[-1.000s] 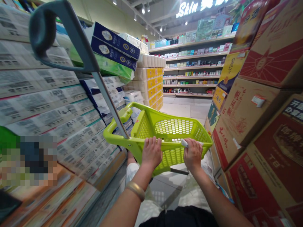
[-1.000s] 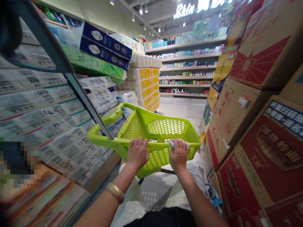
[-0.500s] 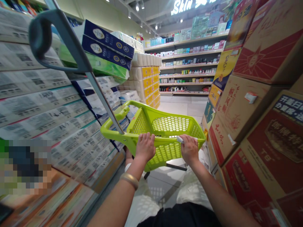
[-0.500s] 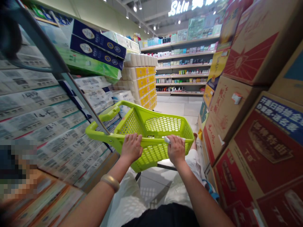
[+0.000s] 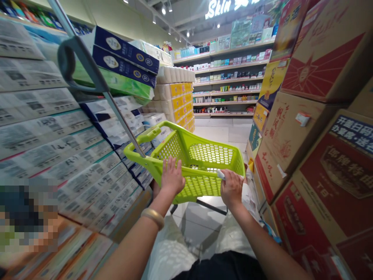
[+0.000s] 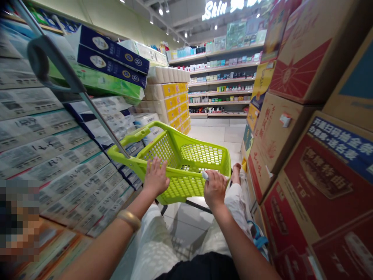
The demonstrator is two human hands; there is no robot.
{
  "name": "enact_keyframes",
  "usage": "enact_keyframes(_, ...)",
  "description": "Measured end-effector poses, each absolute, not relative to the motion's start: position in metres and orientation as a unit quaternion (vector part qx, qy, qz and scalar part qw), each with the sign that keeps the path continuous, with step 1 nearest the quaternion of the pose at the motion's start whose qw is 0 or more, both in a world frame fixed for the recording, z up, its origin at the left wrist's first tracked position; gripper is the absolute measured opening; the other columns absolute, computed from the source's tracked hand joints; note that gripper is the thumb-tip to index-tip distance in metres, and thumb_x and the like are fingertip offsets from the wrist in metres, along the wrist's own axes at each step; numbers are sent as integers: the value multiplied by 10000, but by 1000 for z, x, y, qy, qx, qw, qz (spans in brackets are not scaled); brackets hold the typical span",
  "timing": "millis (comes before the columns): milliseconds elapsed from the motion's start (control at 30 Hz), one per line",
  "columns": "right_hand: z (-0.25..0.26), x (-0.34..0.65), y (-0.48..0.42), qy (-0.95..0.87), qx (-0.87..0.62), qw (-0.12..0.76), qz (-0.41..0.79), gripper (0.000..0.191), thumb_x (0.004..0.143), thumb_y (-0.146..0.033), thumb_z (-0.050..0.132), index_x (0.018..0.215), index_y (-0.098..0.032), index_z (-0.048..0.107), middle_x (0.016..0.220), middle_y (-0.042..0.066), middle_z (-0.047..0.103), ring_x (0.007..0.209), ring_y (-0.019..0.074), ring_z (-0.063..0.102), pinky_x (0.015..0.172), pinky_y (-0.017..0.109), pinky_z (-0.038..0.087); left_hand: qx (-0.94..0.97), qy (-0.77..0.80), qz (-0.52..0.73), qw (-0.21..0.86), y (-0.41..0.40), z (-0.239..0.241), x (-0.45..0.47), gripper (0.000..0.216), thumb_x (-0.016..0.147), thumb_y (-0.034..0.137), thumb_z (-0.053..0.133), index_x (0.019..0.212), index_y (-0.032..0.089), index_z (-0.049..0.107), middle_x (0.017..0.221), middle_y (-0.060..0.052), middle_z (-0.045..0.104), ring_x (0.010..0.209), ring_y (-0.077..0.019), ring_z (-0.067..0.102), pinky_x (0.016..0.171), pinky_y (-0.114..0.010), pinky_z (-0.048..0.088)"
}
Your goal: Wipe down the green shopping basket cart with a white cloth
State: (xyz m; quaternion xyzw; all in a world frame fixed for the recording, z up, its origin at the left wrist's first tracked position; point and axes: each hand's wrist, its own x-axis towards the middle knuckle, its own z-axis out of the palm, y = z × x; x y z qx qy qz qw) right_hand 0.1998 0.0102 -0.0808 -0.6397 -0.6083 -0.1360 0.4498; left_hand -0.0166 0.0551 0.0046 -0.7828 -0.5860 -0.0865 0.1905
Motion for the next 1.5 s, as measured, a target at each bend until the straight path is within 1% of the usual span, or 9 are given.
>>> enact_keyframes(133,-79,190,4,-599,-634,466,-150,316,820,-99,439,1071,-212,594,1051,62,645,1022,236,518,947,378,293,-854,-495,-90,133,41,-8,22,722,751,272,518,1431,125,325,1482,-132,382,1435,-273,184,1196,-469,36)
enact_keyframes(267,-79,196,-5,-627,-619,451,-141,334,832,-100,440,1107,-222,585,1086,64,637,1046,231,521,948,375,302,-870,-482,-68,82,33,-27,46,736,745,270,524,1429,110,306,1453,-154,402,1418,-294,218,1185,-511,38)
enact_keyframes(433,-83,219,-15,-645,-616,429,-145,316,874,-121,414,1129,-222,570,1119,59,632,1061,213,532,950,354,311,-872,-478,-57,84,38,-33,44,767,721,253,545,1431,116,290,1447,-156,389,1426,-288,187,1188,-493,24)
enact_keyframes(567,-86,231,-18,-631,-622,437,-153,291,892,-145,407,1131,-207,561,1115,65,633,1072,211,535,971,356,315,-870,-485,-30,84,44,-26,43,762,716,252,551,1423,100,311,1462,-169,376,1425,-295,194,1186,-499,9)
enact_keyframes(900,-89,213,-20,-649,-604,448,-120,358,856,-96,418,1161,-218,560,1143,65,619,1093,215,525,975,379,327,-844,-529,-19,89,53,-25,32,743,734,263,544,1415,55,332,1503,-195,327,1453,-314,110,1184,-514,25)
enact_keyframes(1067,-93,203,-31,-689,-554,458,-92,378,847,-79,408,1157,-230,563,1164,61,608,1086,209,528,976,385,348,-836,-539,-43,92,55,-28,13,722,722,218,535,1404,77,347,1513,-187,315,1461,-297,79,1183,-508,98)
enact_keyframes(1233,-98,194,-41,-738,-483,469,-52,380,846,-82,405,1156,-231,567,1177,65,604,1112,205,527,978,390,375,-819,-563,-71,83,57,-29,-9,722,696,179,543,1389,87,364,1523,-174,304,1458,-302,111,1179,-479,181)
enact_keyframes(1367,-98,189,-43,-771,-430,469,-35,355,865,-95,402,1152,-226,564,1168,70,609,1130,201,529,1000,404,376,-809,-579,-67,77,57,-28,-23,739,692,171,548,1396,77,346,1550,-157,255,1460,-290,112,1184,-455,193)
enact_keyframes(1500,-95,194,-37,-783,-421,456,-30,345,869,-105,401,1138,-227,579,1132,67,624,1122,199,538,1020,419,375,-803,-588,-59,77,59,-25,-35,754,700,141,515,1425,89,313,1568,-138,210,1461,-282,120,1180,-489,185)
